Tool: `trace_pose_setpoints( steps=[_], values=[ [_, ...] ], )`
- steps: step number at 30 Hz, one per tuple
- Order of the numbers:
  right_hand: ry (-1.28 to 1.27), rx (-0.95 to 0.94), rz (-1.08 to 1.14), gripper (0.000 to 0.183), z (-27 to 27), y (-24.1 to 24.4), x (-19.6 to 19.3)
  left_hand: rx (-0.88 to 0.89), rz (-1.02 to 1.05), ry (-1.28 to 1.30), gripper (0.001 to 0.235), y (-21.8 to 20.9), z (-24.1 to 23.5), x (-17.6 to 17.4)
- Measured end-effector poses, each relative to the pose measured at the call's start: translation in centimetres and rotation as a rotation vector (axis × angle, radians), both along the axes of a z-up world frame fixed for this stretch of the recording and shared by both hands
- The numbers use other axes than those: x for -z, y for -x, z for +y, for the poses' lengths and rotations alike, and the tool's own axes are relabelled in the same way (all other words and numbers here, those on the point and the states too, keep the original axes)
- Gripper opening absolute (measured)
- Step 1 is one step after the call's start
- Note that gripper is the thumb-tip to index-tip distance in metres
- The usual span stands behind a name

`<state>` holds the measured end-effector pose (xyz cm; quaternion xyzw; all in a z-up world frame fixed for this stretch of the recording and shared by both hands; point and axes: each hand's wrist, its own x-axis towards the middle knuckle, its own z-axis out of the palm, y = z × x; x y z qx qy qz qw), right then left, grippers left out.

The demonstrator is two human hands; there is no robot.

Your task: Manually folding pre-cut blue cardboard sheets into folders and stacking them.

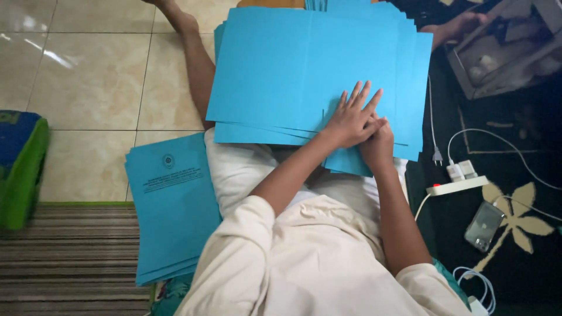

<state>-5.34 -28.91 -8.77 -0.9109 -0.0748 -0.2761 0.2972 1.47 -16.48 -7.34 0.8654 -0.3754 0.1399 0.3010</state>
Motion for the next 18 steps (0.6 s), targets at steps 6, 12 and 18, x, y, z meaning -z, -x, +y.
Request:
trace_pose_setpoints(
  steps=[6, 12, 18],
  values=[
    [-0.04, -0.01, 0.079, 0.018, 0.6, 1.5, -2.3, 0.003, -0.11, -0.158, 0.084, 2.3, 4.0, -2.0],
    [-0.084, 0.046, 0.171, 0.015, 0.7, 1.2, -2.6, -0.048, -0.114, -0.32, 0.092, 6.8, 9.7, -2.3],
    [0.096, 0.068, 0.073, 0.034, 4.3, -0.2, -6.3, -0.048, -0.009, -0.333, 0.099, 9.0, 11.3, -3.2]
  ],
)
